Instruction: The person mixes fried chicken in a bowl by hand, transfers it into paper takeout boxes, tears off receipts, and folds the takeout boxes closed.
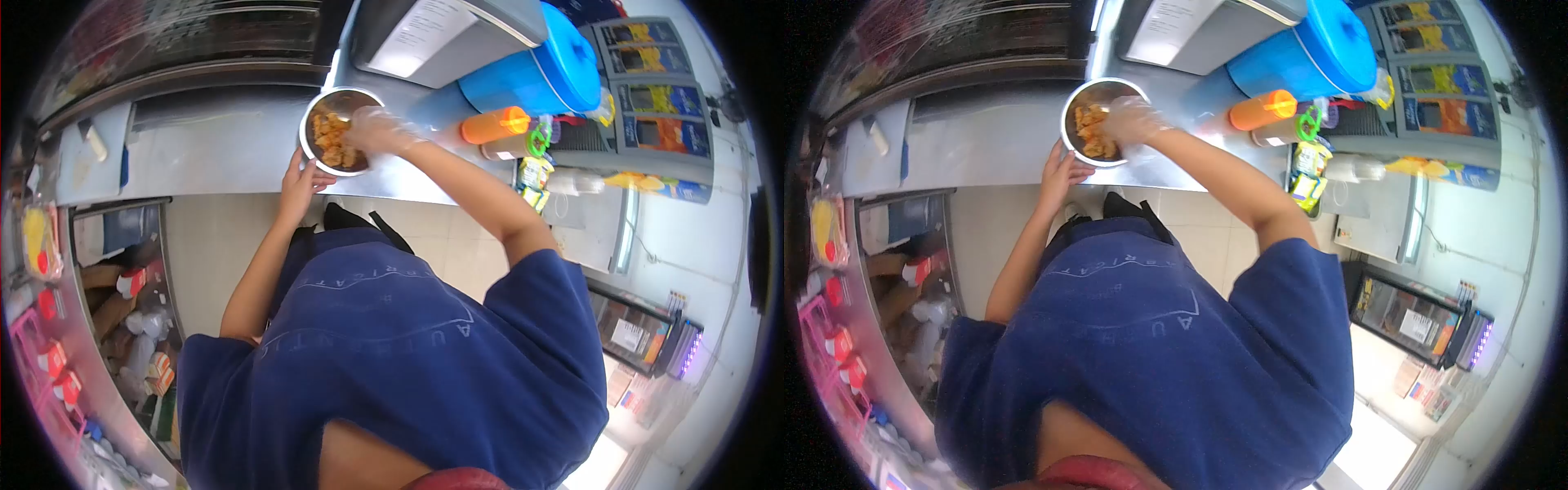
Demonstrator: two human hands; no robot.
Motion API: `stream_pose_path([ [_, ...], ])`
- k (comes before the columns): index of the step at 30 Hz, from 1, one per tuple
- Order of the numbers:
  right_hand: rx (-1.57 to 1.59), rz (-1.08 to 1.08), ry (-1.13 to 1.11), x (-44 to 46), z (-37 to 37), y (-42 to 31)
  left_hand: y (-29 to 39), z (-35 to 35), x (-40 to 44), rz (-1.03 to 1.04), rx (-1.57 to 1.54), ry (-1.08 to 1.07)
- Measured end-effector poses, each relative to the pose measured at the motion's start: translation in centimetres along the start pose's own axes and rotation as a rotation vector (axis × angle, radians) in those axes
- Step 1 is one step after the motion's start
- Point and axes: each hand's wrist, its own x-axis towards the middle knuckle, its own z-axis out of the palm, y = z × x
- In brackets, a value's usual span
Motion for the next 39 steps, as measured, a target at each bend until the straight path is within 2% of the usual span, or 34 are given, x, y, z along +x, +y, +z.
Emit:
stream_pose_path([
  [1, 0.099, 0.121, 0.039, -0.1, -0.5, -0.2, 0.2, -0.4, 0.4, 0.017, 0.036, 0.004],
  [4, -0.032, -0.083, 0.044, -1.7, -3.2, -2.3, 0.5, -1.0, 1.7, 0.092, 0.104, 0.002],
  [7, -0.31, -0.521, 0.301, 0.4, -0.7, -1.2, 0.9, -1.5, 2.3, 0.092, 0.096, -0.058],
  [11, -0.142, -0.206, 0.102, 0.6, 0.0, -2.7, 0.8, -1.7, 2.4, 0.032, 0.055, -0.09],
  [15, 0.022, 0.027, 0.077, 2.1, 1.7, -1.8, 0.5, -0.7, 1.5, 0.018, -0.002, -0.071],
  [18, -0.045, 0.024, 0.001, 2.4, 1.8, -1.0, 0.6, -0.4, 1.1, 0.002, -0.005, -0.069],
  [21, 0.246, 0.169, 0.109, 1.7, 0.8, -1.7, 0.9, -0.1, 0.9, -0.005, -0.001, -0.057],
  [24, 0.356, 0.015, 0.252, -0.7, -0.8, -2.1, 1.0, -0.1, 0.8, -0.013, 0.0, -0.035],
  [27, 0.469, -0.204, 0.206, -2.5, -1.7, -1.0, 1.1, -0.3, 0.9, -0.017, 0.017, -0.019],
  [30, 0.197, -0.253, -0.03, -1.2, -1.8, 0.7, 1.4, -0.4, 1.1, -0.058, 0.065, -0.004],
  [35, -0.305, -0.791, 0.355, 1.5, -1.1, 1.8, 2.7, -0.8, 2.0, -0.165, 0.21, -0.004],
  [37, -0.367, -0.808, 0.322, 2.3, -0.7, 1.4, 2.9, -0.9, 2.4, -0.184, 0.152, -0.018],
  [39, -0.295, -0.627, 0.067, 2.4, 0.0, 0.6, 3.0, -1.0, 2.5, -0.212, 0.059, -0.039],
])
